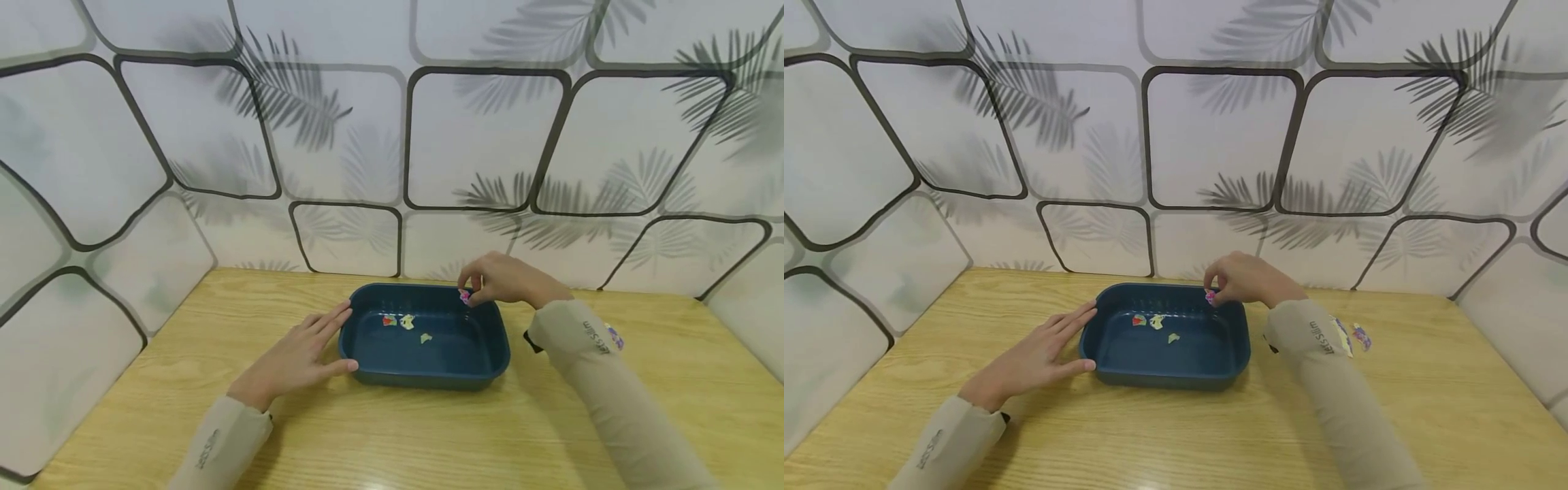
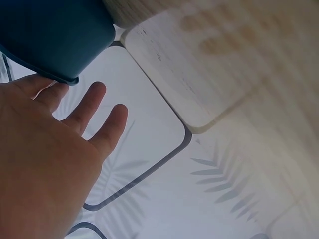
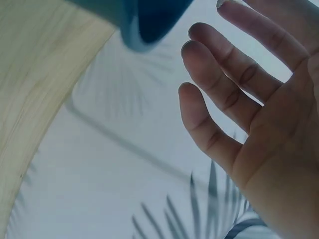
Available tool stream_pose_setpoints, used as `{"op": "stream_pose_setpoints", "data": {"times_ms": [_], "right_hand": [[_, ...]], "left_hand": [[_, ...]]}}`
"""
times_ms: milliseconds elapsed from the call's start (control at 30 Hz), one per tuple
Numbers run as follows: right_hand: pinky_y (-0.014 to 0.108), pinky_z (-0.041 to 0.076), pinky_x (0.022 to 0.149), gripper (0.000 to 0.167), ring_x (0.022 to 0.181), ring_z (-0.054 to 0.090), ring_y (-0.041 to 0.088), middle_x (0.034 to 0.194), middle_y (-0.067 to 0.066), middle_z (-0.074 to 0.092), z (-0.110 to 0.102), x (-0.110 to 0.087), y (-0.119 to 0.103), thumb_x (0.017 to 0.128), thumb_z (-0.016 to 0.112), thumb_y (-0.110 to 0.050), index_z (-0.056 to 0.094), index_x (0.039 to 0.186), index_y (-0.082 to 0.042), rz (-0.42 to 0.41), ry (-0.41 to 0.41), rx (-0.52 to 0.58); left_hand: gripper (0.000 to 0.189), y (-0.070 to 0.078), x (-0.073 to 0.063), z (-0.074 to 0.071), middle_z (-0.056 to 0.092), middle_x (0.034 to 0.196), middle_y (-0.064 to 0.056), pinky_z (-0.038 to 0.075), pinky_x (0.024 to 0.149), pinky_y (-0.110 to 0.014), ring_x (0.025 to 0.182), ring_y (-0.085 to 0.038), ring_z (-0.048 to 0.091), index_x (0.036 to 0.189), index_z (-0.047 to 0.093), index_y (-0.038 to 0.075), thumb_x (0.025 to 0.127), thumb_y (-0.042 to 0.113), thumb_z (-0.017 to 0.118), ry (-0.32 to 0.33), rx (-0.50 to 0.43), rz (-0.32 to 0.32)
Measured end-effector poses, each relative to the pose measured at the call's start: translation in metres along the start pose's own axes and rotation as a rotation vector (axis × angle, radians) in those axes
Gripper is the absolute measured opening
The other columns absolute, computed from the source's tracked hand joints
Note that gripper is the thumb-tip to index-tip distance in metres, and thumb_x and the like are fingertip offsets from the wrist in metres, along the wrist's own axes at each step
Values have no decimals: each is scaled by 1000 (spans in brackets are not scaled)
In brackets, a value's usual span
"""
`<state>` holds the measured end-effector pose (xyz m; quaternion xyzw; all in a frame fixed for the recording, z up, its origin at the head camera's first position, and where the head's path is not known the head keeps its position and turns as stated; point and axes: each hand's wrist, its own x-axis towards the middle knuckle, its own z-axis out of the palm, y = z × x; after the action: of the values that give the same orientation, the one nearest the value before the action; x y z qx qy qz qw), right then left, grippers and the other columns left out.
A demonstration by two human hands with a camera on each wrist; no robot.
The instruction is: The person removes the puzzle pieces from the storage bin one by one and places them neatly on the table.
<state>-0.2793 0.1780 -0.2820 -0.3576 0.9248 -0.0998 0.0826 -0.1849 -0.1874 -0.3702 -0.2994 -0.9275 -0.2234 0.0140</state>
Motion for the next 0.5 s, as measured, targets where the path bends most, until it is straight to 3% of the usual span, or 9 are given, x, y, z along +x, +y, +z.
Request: {"op": "stream_pose_setpoints", "data": {"times_ms": [500], "right_hand": [[40, 51, 68, 25, 75, 59, 14, 84, -2, 64, -6, -37, 34, 89, 79, -17, 75, 110, -4, 67, 41, 12]], "left_hand": [[89, -1, 2, 2, 22, 167, -9, 33, 108, -63, 138, -38, 39, 160, 28, 3, 97, 59, 58, -3, -2, -7]]}}
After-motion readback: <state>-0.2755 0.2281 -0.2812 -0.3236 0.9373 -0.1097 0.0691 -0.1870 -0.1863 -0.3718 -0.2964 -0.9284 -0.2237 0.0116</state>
